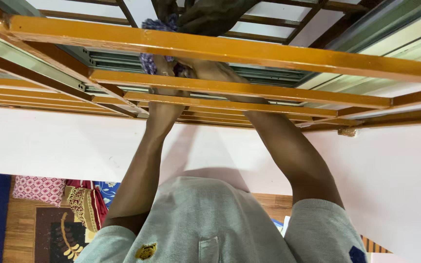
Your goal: The person wipes the bars of a window grill with a cloth.
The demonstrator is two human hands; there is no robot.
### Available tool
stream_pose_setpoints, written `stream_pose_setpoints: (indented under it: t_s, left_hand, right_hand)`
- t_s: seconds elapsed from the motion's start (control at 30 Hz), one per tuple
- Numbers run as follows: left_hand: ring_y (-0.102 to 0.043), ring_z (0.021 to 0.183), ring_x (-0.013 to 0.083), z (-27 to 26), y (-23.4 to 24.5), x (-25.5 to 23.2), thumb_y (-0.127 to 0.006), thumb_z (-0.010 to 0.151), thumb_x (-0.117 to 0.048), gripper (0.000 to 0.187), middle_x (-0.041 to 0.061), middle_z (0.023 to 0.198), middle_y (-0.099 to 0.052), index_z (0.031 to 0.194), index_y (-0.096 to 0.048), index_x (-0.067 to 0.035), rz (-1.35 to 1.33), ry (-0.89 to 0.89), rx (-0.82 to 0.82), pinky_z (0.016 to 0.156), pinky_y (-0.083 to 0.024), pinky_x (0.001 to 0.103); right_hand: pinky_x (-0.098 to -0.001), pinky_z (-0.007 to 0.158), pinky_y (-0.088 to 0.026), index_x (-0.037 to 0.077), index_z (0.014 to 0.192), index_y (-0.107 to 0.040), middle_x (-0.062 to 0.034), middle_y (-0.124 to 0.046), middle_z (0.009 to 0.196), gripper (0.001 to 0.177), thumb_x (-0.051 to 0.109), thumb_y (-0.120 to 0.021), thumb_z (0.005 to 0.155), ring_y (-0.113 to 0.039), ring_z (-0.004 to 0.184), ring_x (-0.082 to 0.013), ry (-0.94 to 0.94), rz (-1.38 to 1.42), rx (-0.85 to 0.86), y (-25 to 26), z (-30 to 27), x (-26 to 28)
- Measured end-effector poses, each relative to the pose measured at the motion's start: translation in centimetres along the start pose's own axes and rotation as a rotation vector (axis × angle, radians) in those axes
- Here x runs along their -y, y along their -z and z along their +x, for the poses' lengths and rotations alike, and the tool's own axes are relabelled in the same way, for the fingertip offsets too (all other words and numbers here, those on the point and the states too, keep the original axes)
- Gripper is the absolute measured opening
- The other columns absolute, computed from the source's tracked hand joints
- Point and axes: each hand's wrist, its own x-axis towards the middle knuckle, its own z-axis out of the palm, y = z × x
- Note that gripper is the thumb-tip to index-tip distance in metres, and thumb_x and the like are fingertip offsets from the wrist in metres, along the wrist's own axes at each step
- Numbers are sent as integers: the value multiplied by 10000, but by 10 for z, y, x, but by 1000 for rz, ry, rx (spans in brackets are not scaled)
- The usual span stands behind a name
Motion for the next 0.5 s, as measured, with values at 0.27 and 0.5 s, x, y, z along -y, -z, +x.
stream_pose_setpoints:
  t_s: [0.27,0.5]
  left_hand:
    - [-649,797,343,35,-24,-17,-471,1114,-187,260,199,902,-657,1148,-616,26,-1,-219,533,685,-520,501]
    - [-657,821,355,82,-36,-120,-594,943,-184,469,233,950,-668,1326,-458,51,-713,-226,553,667,-517,482]
  right_hand:
    - [-511,1144,-475,-77,1387,-558,-282,-515,1478,437,119,-616,1001,-537,1376,-459,69,-73,-147,25,-55,-15]
    - [-531,1095,-485,-84,1375,-542,-318,-498,1465,424,98,-616,1000,-540,1313,-498,-121,-387,-572,65,-137,-7]
